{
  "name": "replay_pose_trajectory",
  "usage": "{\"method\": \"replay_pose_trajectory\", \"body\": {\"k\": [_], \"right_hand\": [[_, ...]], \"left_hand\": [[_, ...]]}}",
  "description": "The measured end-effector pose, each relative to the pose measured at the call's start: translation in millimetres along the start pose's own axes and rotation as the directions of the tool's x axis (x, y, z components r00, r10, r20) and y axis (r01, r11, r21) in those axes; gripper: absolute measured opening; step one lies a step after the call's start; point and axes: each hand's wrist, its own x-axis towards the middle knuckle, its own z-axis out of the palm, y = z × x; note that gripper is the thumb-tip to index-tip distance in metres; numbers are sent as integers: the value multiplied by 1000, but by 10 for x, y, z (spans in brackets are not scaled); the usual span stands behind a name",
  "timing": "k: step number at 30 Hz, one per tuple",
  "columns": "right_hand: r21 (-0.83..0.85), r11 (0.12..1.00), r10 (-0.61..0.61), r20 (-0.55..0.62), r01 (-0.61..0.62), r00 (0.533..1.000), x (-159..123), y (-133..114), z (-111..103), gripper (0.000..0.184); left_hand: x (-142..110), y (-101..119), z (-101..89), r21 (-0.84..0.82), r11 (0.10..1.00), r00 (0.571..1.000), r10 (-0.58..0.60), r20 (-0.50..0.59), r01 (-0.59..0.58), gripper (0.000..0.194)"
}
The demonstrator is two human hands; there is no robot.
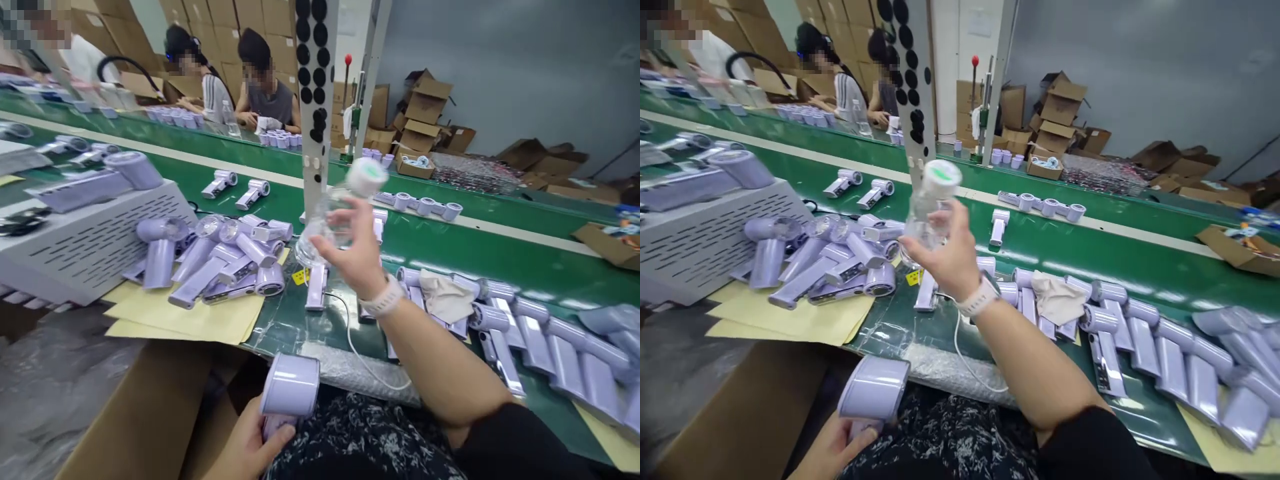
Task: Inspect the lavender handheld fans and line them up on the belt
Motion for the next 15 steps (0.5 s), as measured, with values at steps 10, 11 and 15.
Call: {"method": "replay_pose_trajectory", "body": {"k": [10, 11, 15], "right_hand": [[696, 409, 664, 217, -590, 716, -1868, 151, -1251, 49], [736, 375, 679, 195, -564, 707, -1951, 147, -1286, 46], [808, 189, 719, 274, -558, 639, -2061, 67, -1459, 44]], "left_hand": [[667, 791, 443, -366, 930, 958, 135, 253, -34, 58], [691, 826, 498, -365, 930, 961, 136, 242, -40, 57], [696, 810, 661, -341, 940, 960, 94, 264, 2, 60]]}}
